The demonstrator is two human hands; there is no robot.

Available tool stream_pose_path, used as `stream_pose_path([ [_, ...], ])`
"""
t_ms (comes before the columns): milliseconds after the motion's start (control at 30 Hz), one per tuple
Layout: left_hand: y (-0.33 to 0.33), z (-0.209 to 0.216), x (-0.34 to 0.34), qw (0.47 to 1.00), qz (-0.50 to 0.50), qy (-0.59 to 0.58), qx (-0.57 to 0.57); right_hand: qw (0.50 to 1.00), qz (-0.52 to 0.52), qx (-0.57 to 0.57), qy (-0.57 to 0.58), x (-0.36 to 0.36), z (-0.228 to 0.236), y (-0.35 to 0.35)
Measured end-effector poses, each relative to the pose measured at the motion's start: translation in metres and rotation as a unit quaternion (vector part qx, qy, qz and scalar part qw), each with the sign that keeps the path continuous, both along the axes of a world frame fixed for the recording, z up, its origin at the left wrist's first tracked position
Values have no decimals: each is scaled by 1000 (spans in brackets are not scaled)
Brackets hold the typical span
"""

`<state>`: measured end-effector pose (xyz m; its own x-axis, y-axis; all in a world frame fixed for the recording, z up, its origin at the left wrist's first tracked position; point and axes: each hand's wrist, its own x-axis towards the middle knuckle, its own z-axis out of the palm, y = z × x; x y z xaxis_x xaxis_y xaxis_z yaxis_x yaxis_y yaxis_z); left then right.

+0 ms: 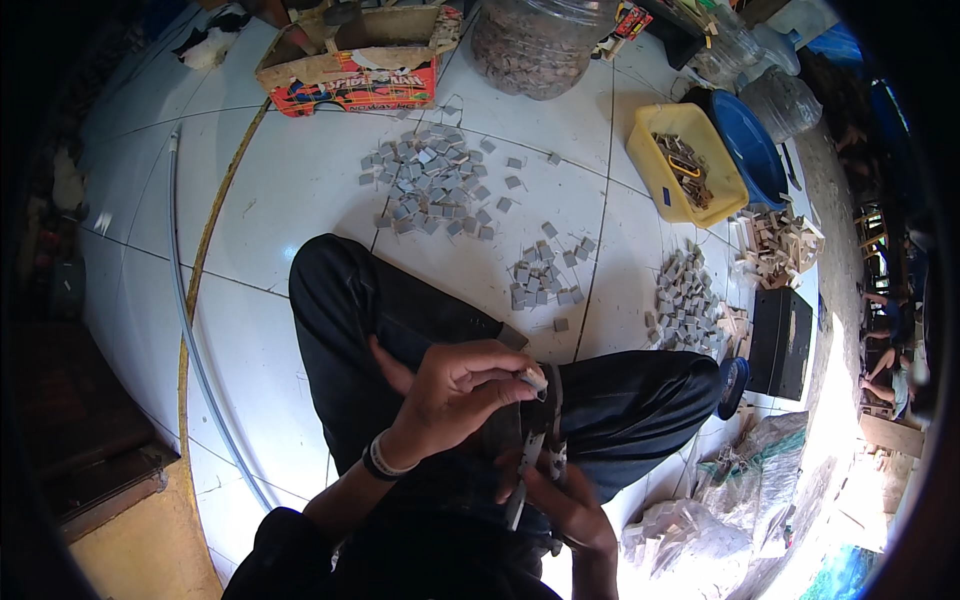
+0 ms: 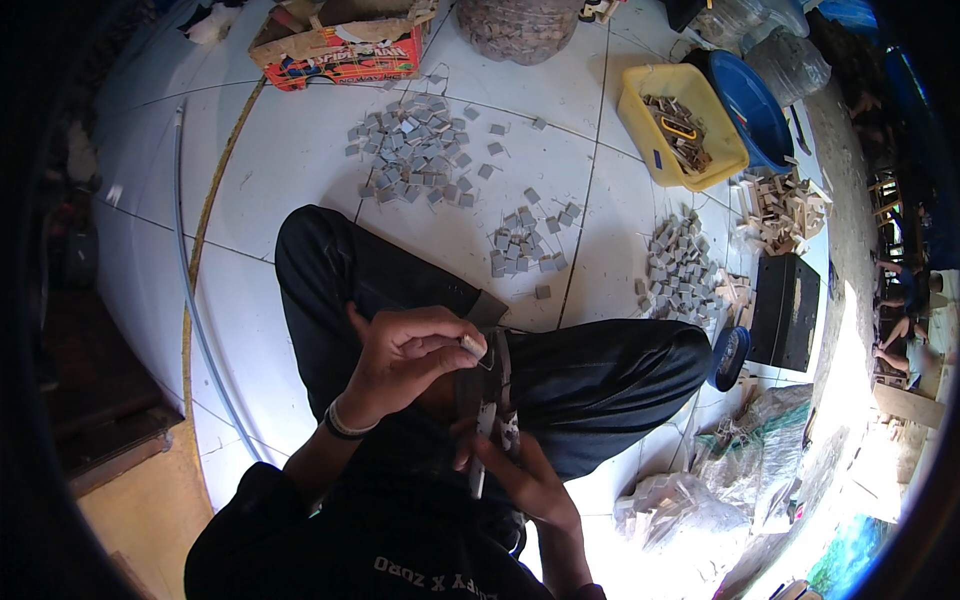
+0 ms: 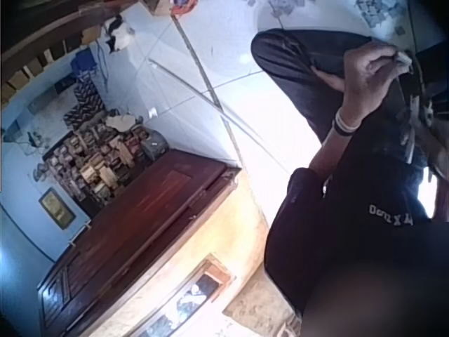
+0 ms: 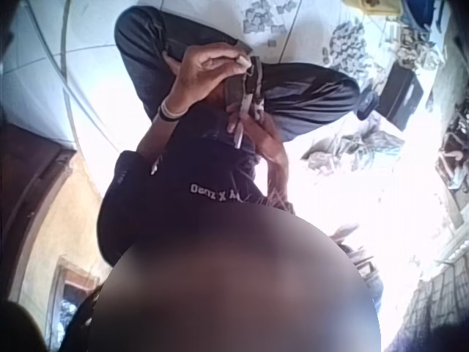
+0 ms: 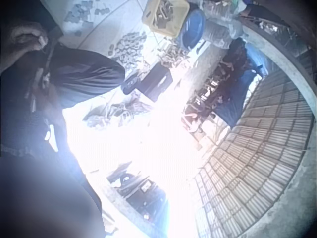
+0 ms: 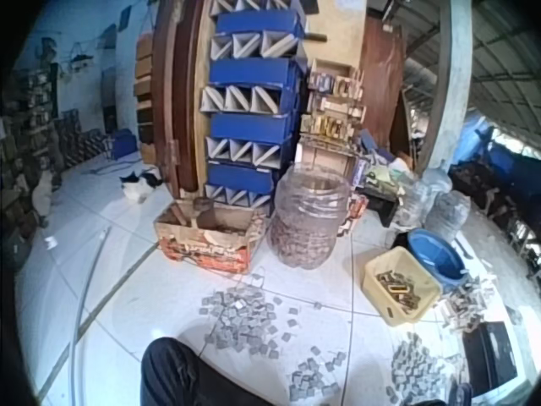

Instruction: The person sits on the floor and repeatedly picks up small gray rectangular components, trims them with pliers, and places them back on the floor. A black cat walks through the scene briefly.

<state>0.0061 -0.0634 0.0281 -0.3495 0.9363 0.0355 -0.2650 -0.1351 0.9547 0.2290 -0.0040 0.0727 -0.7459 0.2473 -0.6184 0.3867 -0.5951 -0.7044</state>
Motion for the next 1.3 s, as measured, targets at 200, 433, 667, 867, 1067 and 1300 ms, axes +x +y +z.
stream_pose_path([
  [200, -1, 16, 10, 979, -68, 124, 149, 988, -105, 100, 60, 8, -38, -46],
  [433, 12, -19, 5, 998, -14, 59, 3, 988, -87, 47, -121, 15, -58, -33],
  [667, 63, -113, -39, 927, 348, -81, -114, 975, -196, -52, -96, 18, -58, -30],
  [867, 88, -176, -20, 891, 119, 417, -134, 962, -251, -29, -103, 10, -42, -36],
  [1067, 108, -177, -12, 875, 141, 431, -171, 971, -228, 5, -77, 11, -33, -25],
  [1300, 55, -97, -26, 991, 113, 42, -64, 985, -136, 94, -50, 11, -34, -15],
])
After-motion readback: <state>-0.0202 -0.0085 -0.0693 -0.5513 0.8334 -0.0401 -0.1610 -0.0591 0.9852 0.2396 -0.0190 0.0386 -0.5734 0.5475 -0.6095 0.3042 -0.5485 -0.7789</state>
